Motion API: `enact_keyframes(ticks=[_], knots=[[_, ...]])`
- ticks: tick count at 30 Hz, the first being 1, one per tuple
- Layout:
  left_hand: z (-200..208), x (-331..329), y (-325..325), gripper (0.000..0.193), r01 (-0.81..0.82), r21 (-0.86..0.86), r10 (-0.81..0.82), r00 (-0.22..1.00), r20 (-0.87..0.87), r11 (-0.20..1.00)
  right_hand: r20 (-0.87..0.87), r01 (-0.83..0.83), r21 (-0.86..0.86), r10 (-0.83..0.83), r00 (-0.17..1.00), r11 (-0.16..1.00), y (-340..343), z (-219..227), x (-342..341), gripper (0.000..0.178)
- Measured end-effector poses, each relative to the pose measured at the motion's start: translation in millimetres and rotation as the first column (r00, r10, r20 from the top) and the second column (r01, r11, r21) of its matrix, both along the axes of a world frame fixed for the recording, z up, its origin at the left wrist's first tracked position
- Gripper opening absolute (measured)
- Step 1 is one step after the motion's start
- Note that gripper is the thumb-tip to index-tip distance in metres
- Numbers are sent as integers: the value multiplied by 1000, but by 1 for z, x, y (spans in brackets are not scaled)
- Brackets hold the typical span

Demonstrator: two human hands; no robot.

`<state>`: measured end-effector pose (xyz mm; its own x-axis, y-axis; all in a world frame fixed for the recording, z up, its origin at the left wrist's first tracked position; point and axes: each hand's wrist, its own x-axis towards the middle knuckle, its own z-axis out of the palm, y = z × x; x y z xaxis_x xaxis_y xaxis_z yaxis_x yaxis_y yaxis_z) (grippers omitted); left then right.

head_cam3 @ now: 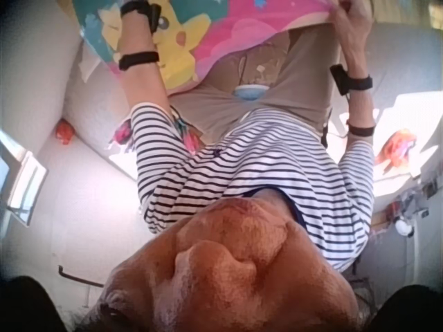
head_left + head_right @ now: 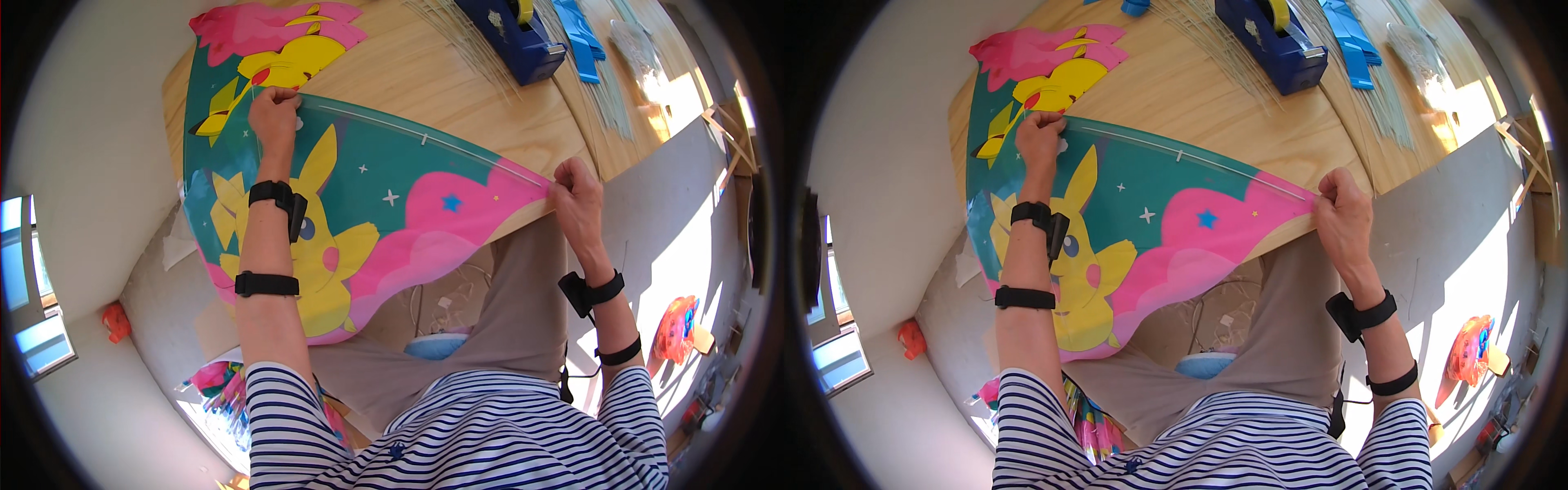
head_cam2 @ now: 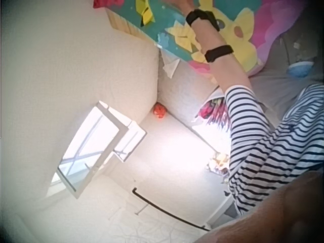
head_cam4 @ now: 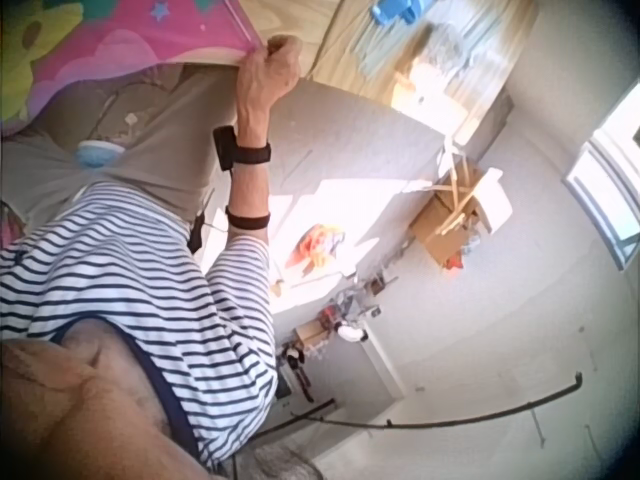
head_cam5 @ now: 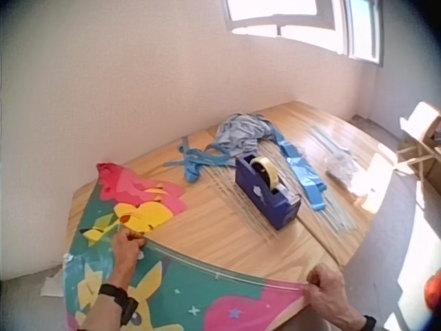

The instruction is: Assembling a kite by attaching strings and components to a plastic sail.

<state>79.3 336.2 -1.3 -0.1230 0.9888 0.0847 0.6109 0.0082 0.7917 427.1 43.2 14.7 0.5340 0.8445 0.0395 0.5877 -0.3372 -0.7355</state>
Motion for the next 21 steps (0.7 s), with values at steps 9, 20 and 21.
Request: enact_keyframes(ticks=[9, 20, 21], knots=[[-8, -5, 6, 11, 39, -19, -42, 988, -150, 999, 78, 22, -48, -18, 997, 999, 2, -3, 1, 14], [-10, -8, 6, 10, 97, 31, -91, 983, -161, 995, 112, 20, -91, -9, 994, 996, 4, -2, -1, 11], [-11, -9, 6, 11, 98, 26, -93, 984, -151, 995, 139, 21, -94, -7, 990, 995, 4, -2, -2, 12]])
